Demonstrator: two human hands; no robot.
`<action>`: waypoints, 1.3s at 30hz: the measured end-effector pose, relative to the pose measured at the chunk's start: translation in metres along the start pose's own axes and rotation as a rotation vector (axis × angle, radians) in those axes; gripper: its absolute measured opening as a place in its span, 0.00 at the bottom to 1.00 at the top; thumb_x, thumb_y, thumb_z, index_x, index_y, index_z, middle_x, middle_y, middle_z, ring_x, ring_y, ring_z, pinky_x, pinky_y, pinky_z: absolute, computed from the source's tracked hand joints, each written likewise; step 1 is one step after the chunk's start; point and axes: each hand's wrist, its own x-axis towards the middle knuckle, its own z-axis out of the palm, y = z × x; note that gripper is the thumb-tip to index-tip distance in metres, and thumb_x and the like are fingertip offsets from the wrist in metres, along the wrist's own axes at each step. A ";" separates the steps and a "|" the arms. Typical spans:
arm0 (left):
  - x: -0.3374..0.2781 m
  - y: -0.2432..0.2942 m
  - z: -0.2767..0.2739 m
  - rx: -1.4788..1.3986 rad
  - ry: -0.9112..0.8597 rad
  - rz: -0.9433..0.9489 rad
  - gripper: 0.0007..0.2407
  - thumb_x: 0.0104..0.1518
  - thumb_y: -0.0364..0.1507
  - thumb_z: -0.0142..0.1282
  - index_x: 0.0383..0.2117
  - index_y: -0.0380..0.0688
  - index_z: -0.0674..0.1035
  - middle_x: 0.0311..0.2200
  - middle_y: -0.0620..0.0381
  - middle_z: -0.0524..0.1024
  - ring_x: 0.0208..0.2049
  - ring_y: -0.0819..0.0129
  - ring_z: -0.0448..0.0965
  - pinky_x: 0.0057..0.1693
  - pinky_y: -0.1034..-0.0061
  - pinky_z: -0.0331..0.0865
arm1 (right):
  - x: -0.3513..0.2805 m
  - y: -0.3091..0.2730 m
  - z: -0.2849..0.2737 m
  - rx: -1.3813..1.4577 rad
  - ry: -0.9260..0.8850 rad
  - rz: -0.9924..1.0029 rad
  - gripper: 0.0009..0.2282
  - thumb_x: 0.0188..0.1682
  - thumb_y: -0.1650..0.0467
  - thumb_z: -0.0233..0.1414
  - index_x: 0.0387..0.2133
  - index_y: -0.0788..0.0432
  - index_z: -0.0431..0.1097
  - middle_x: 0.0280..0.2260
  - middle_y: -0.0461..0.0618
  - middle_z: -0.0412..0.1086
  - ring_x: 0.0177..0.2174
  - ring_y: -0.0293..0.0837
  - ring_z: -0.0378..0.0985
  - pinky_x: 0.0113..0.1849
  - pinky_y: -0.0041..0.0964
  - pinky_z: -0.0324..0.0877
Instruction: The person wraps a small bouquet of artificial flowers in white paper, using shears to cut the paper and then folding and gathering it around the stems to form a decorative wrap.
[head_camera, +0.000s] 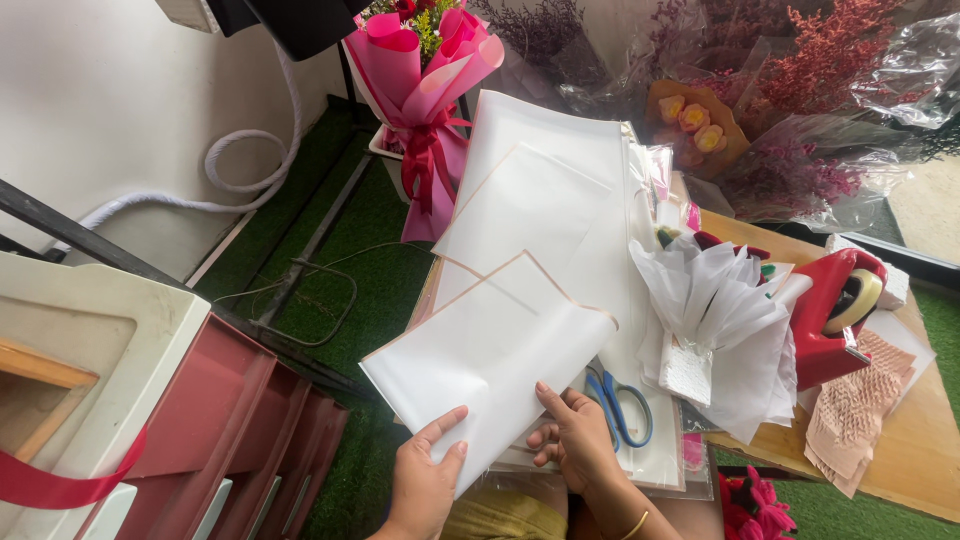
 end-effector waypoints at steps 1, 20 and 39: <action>-0.001 0.001 0.000 0.001 -0.001 -0.002 0.18 0.51 0.22 0.59 0.48 0.48 0.88 0.51 0.56 0.85 0.54 0.72 0.81 0.64 0.80 0.68 | 0.001 0.001 0.000 0.001 0.002 0.002 0.16 0.48 0.66 0.58 0.41 0.68 0.70 0.37 0.61 0.73 0.16 0.48 0.67 0.12 0.37 0.62; -0.009 0.012 0.006 -0.072 -0.006 -0.066 0.19 0.45 0.23 0.69 0.47 0.41 0.88 0.51 0.52 0.86 0.53 0.71 0.82 0.66 0.80 0.67 | 0.018 0.016 -0.011 0.078 0.011 -0.053 0.11 0.50 0.68 0.58 0.37 0.66 0.70 0.28 0.59 0.70 0.16 0.44 0.67 0.11 0.36 0.64; -0.012 0.011 0.012 -0.166 -0.041 -0.061 0.22 0.45 0.16 0.66 0.51 0.44 0.85 0.56 0.51 0.82 0.56 0.71 0.80 0.66 0.82 0.66 | 0.024 0.026 -0.014 0.127 0.045 -0.112 0.09 0.50 0.69 0.59 0.34 0.64 0.68 0.27 0.54 0.69 0.16 0.41 0.66 0.12 0.35 0.61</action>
